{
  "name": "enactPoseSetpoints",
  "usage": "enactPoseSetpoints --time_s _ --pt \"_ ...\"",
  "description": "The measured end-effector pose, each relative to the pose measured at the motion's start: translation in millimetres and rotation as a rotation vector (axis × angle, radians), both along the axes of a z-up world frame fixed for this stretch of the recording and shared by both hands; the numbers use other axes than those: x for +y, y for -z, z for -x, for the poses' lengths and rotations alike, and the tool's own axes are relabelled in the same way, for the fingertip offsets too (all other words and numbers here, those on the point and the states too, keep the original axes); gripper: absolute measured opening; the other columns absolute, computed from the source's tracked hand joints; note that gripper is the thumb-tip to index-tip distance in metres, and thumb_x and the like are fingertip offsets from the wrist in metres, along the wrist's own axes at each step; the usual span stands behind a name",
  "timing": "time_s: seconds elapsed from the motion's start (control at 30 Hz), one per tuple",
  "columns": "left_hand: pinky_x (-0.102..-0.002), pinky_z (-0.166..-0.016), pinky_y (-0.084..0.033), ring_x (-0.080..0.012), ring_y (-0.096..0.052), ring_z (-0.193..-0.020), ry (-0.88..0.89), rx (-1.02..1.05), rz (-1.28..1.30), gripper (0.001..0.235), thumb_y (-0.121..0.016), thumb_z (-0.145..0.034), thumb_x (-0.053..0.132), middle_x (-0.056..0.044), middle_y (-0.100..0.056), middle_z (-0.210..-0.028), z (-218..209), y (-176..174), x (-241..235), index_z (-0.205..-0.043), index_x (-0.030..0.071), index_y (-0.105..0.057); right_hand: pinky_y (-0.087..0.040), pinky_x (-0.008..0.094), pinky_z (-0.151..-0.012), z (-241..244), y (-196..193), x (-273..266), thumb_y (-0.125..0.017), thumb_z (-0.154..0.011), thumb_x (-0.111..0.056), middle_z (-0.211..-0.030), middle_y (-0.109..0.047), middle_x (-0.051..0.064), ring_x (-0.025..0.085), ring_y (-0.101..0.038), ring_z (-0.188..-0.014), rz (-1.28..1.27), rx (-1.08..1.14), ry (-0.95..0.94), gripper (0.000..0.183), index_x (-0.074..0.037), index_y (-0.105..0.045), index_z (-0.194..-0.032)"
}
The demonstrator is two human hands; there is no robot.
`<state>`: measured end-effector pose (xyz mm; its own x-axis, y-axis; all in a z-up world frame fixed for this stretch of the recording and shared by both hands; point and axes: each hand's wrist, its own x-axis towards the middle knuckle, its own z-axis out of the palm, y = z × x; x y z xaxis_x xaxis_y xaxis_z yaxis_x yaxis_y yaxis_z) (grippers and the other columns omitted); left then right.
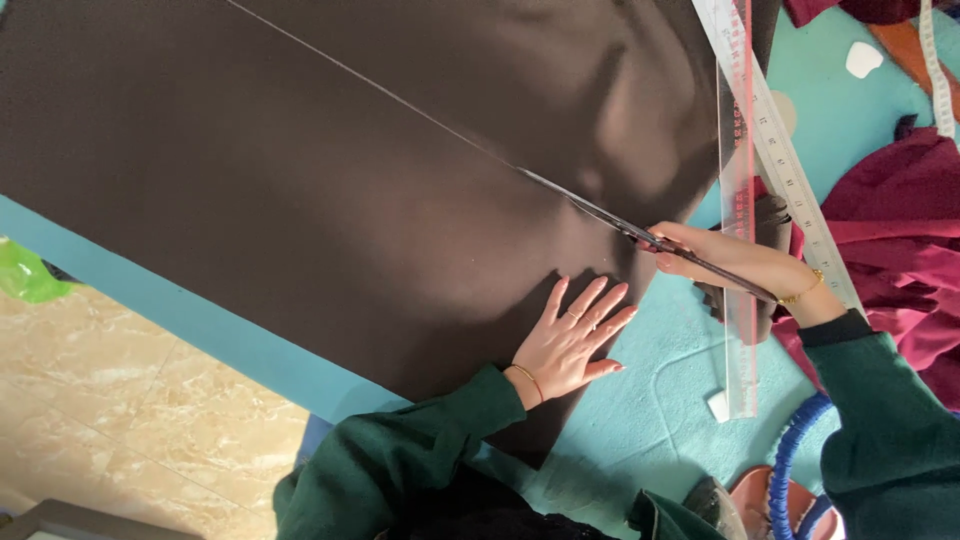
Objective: Cutting a piece of brown fabric with scissors and then marking it with a ruler and chalk for sewing.
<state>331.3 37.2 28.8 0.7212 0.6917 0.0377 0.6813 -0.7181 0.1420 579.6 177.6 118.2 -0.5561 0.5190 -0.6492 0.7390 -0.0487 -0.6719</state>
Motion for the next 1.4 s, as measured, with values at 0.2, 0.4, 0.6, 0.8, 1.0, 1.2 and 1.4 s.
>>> enactPoseSetpoints --time_s 0.2,0.4,0.6,0.8,1.0,1.2,1.4 --pt "-0.061 -0.128 -0.016 -0.0254 -0.013 -0.161 -0.011 -0.008 -0.013 0.093 -0.049 -0.097 0.083 -0.003 -0.014 -0.174 -0.3 -0.8 0.2 -0.167 0.028 -0.021 -0.029 0.028 -0.058 -3.5 30.3 1.4 -0.046 -0.11 -0.035 -0.081 -0.03 -0.006 0.008 -0.029 -0.067 -0.013 0.08 0.044 0.032 -0.013 -0.045 -0.087" --pt "-0.061 -0.128 -0.012 -0.0277 -0.01 -0.162 -0.003 0.015 -0.006 0.094 -0.045 -0.099 0.084 -0.004 -0.009 -0.175 -1.4 1.8 -1.2 -0.168 0.027 -0.016 -0.028 0.027 -0.05 3.1 19.3 4.0 -0.052 -0.106 -0.033 -0.108 -0.065 -0.006 0.008 -0.043 -0.076 0.245 -0.123 0.331 0.023 -0.013 -0.045 -0.096" --pt "-0.06 -0.129 -0.012 -0.0271 -0.01 -0.162 -0.017 0.023 -0.02 0.095 -0.045 -0.098 0.085 -0.003 -0.01 -0.175 -3.1 1.9 -2.5 -0.168 0.027 -0.018 -0.04 0.025 -0.079 41.0 -3.0 26.2 -0.05 -0.107 -0.035 -0.096 -0.047 -0.008 0.006 -0.044 -0.087 0.02 0.09 0.047 0.026 -0.012 -0.051 -0.096" --pt "-0.06 -0.129 -0.01 -0.0267 -0.009 -0.162 -0.006 0.056 -0.016 0.093 -0.039 -0.1 0.087 -0.004 -0.008 -0.175 -1.5 -2.0 -1.2 -0.168 0.028 -0.015 -0.033 0.027 -0.067 50.0 10.4 35.6 -0.046 -0.111 -0.034 -0.088 -0.03 -0.008 0.008 -0.03 -0.076 0.043 0.075 -0.011 0.028 -0.014 -0.044 -0.091" --pt "-0.06 -0.13 -0.004 -0.0254 0.002 -0.162 -0.028 0.011 0.085 0.084 -0.037 -0.102 0.079 -0.001 -0.002 -0.176 -5.1 2.3 -4.5 -0.167 0.032 -0.013 -0.047 0.029 -0.05 49.6 26.4 35.6 -0.055 -0.104 -0.05 -0.062 -0.047 0.005 0.017 -0.05 -0.055 0.127 -0.024 0.22 0.045 -0.009 -0.05 -0.084" --pt "-0.06 -0.13 -0.003 -0.0259 0.002 -0.162 -0.021 0.031 0.081 0.083 -0.034 -0.102 0.08 0.0 -0.001 -0.176 -7.0 5.9 -5.8 -0.167 0.033 -0.012 -0.045 0.03 -0.048 65.1 15.7 47.1 -0.055 -0.101 -0.053 -0.066 -0.047 0.003 0.017 -0.054 -0.057 0.177 0.02 0.221 0.046 -0.01 -0.049 -0.086" --pt "-0.059 -0.131 -0.002 -0.0242 0.0 -0.162 -0.035 0.002 0.089 0.086 -0.043 -0.101 0.082 0.001 -0.002 -0.176 -7.1 3.6 -5.8 -0.167 0.034 -0.015 -0.051 0.034 -0.057 99.4 8.9 65.8 -0.053 -0.102 -0.052 -0.073 -0.044 0.004 0.019 -0.053 -0.069 0.134 0.047 0.15 0.044 -0.009 -0.05 -0.091"
